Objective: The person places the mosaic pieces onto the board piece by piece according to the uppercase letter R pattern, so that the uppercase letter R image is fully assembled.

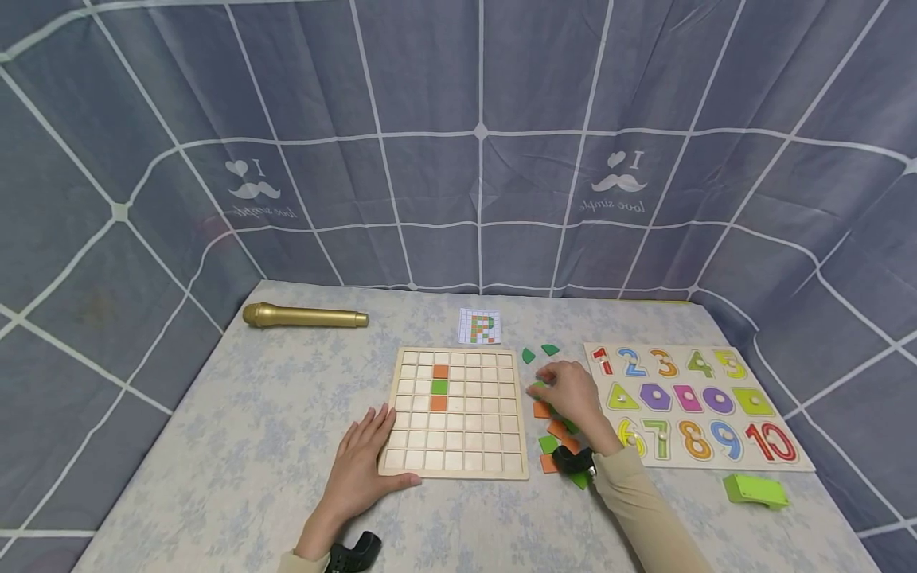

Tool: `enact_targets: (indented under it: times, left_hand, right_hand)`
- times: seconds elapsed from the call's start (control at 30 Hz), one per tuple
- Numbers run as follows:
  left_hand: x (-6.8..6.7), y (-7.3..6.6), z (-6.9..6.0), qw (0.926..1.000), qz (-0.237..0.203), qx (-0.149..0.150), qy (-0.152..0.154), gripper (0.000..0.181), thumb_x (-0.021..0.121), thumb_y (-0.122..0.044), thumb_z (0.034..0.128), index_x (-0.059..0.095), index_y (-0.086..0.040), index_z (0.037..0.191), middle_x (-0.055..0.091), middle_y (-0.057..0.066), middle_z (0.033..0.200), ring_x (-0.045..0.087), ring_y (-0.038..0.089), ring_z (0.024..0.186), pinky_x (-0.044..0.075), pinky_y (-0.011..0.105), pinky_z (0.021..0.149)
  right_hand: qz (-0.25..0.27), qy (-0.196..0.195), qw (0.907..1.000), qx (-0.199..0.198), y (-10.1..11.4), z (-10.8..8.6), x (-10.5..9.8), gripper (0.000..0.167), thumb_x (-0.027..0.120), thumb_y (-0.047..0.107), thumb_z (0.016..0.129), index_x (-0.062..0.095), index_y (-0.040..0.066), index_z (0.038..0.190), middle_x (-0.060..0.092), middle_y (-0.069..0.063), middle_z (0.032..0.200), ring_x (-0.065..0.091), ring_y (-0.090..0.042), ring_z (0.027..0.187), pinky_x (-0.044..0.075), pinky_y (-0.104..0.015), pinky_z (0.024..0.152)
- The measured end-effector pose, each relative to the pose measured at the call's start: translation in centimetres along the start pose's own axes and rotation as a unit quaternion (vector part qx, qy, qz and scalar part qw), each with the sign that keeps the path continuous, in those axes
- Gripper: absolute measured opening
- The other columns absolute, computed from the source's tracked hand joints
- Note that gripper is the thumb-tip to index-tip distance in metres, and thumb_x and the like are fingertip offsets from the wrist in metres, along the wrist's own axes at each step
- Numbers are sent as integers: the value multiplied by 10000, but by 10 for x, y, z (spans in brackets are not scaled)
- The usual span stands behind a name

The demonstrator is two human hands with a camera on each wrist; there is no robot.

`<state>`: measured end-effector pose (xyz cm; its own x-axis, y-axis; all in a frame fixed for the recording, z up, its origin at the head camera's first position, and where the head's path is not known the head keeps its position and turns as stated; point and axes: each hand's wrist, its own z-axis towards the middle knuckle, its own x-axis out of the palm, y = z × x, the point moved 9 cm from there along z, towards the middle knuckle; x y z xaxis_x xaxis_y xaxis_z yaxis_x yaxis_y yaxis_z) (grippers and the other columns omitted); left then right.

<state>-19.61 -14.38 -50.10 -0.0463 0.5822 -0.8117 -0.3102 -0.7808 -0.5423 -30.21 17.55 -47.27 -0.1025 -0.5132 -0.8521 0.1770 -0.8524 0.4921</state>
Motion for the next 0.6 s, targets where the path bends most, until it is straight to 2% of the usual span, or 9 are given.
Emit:
enact_targets:
  times: [0.17, 0.3, 0.6]
  left_hand:
    - [0, 0, 0, 10000, 21, 10, 7, 1103, 755, -638, 641, 363, -4, 1454, 319, 153, 1497, 211, 357, 1386, 126, 523, 1099]
    - [1, 1, 1, 9999, 37, -38, 89, 1104, 746, -646, 651, 345, -16, 1464, 307, 144, 1505, 194, 344, 1395, 117, 519, 1106]
    - [1, 1, 1, 9999, -20, -74, 143, 1098, 743, -642, 656, 342, -17, 1466, 302, 145, 1507, 194, 350, 1394, 124, 530, 1101]
  right_hand:
    - [-237, 55, 9996, 140, -4, 0, 0, 275, 836, 320, 720, 742, 89, 833, 612, 11, 737, 536, -170, 671, 456, -351, 582]
    - [-183, 137, 9994, 261, -5, 1, 1, 256, 841, 317, 714, 720, 103, 786, 583, 26, 701, 511, -155, 631, 440, -332, 550]
    - [354, 495, 9959, 662, -10, 2, 8, 245, 826, 253, 741, 712, 100, 896, 603, 30, 763, 527, -140, 635, 444, -325, 579]
